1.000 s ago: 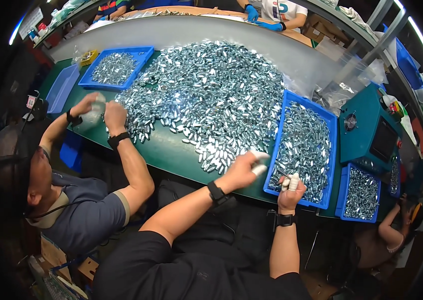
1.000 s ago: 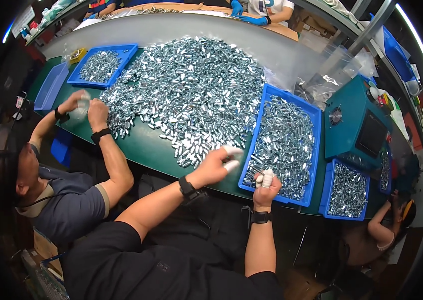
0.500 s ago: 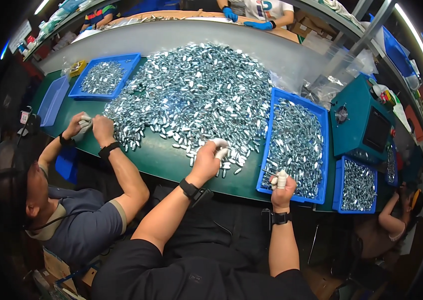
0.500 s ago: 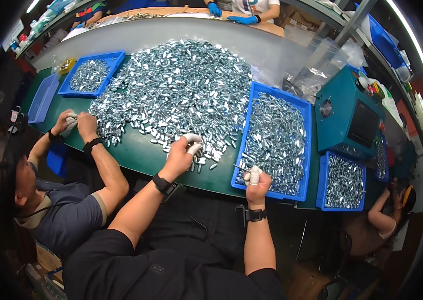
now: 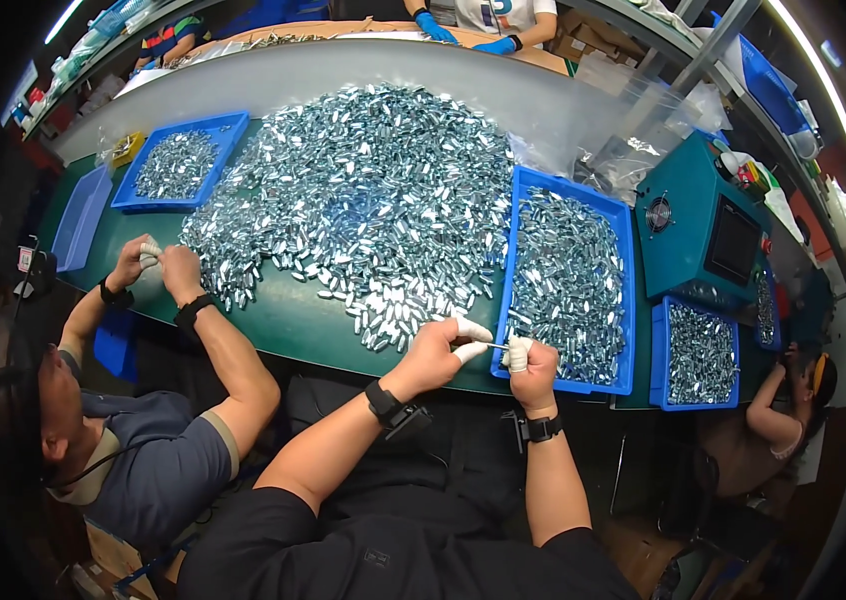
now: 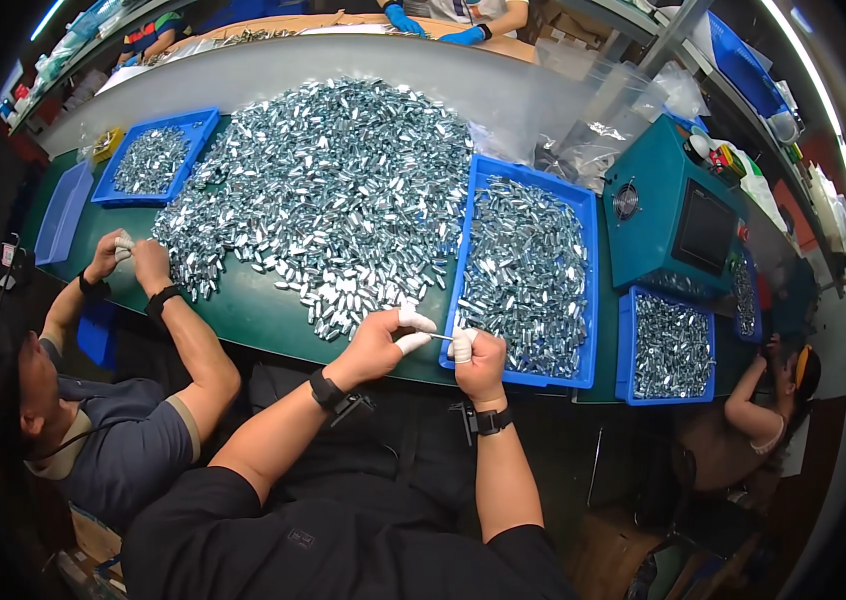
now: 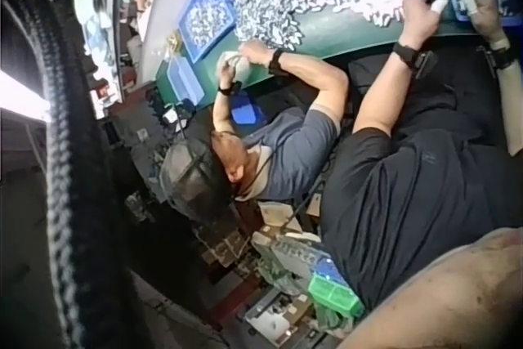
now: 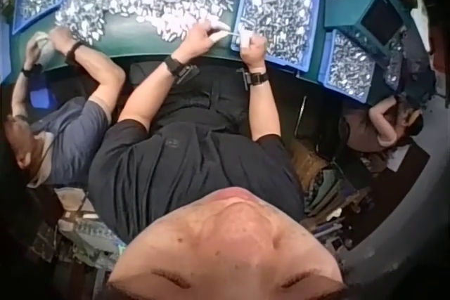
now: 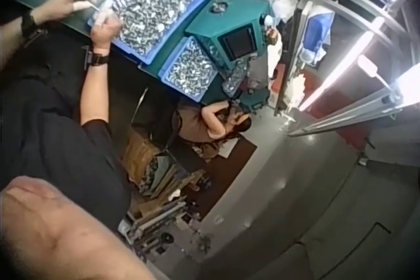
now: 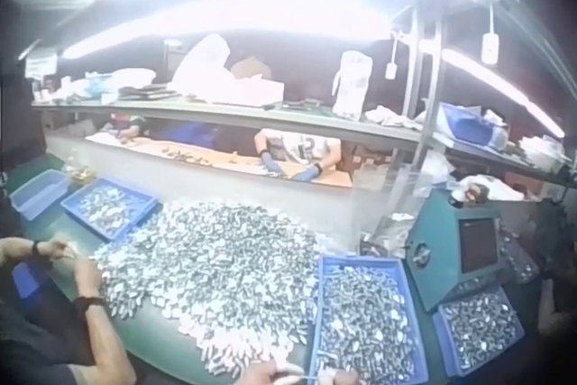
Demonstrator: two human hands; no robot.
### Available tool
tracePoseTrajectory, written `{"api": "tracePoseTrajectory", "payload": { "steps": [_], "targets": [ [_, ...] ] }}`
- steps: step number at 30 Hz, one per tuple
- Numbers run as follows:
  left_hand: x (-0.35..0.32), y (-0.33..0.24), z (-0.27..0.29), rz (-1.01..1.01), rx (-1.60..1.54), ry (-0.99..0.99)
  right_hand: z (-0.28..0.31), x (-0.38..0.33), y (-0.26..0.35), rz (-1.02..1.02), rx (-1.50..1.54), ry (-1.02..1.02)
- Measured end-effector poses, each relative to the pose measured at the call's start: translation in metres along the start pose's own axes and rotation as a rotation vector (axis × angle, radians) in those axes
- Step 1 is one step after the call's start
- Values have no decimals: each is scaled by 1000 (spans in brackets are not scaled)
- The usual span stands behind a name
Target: The person picks up a metal part from a pile, inspects it while rotating it by hand, and places it into a blue tray.
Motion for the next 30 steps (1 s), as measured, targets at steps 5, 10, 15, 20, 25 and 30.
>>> {"api": "tracePoseTrajectory", "payload": {
  "steps": [5, 10, 15, 20, 25, 30],
  "targets": [
    [5, 11, -13, 285, -370, -8, -6, 3, 10, 213, -142, 136],
    [10, 5, -27, 150, -312, 21, -2, 0, 5, 72, 47, 89],
    [10, -8, -25, -23, -155, 0, 1, 1, 3, -1, 113, 94],
    [12, -27, -20, -211, 127, -27, 0, 1, 0, -40, 148, 93],
    [12, -30, -21, -219, 80, -56, 1, 0, 1, -38, 169, 77],
    [12, -16, -17, -173, 41, -37, 1, -3, -7, -46, 128, 82]
  ]
}}
Point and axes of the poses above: each hand's wrist, its own x-axis towards the middle knuckle, its own z-axis out of the back of the hand, y = z × x, the point moved 4 cm from there along x, towards the middle knuckle, and after that the axes turned 1 degree about -y, right-handed, at the moved point
